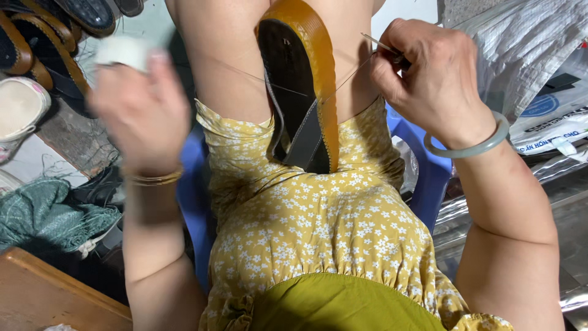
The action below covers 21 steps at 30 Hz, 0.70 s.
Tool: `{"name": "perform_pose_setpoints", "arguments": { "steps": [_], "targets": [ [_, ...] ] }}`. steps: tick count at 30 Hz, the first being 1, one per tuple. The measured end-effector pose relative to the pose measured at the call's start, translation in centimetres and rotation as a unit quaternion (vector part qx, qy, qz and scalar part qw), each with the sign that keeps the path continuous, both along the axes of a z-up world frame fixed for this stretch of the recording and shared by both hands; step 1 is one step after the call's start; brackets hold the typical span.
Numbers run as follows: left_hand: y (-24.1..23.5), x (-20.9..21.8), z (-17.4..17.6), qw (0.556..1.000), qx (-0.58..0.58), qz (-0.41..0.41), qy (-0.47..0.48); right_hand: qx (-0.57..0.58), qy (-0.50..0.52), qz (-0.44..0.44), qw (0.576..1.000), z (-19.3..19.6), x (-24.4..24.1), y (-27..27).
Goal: The person sews the sole of a brown shoe using a needle and thread. They hold the shoe between their legs while stitching the edge of the sole, pulling the thread through repeatedly.
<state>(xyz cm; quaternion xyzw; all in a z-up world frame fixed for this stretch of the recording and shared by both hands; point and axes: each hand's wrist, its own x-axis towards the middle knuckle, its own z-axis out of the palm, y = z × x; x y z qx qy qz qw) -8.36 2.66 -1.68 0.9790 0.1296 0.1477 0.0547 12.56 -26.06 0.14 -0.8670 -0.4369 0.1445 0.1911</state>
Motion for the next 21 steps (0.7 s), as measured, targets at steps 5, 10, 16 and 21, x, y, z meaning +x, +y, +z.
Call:
{"name": "perform_pose_setpoints", "arguments": {
  "steps": [5,10,16,21],
  "targets": [
    [-2.0,1.8,3.6,0.982,-0.157,-0.044,-0.099,0.193,0.313,-0.019,0.93,1.2,0.4,1.5],
    [-5.7,3.1,3.6,0.93,-0.312,-0.179,0.077,0.315,0.665,-0.161,0.658,0.5,-1.4,3.2],
    [-5.5,3.7,2.6,0.485,-0.872,-0.053,-0.021,0.374,0.707,-0.191,0.569,0.3,-3.3,5.0],
    [-4.9,7.7,0.8,0.515,-0.842,-0.105,-0.125,0.441,0.636,-0.263,0.577,0.3,-6.0,6.9]
  ]
}}
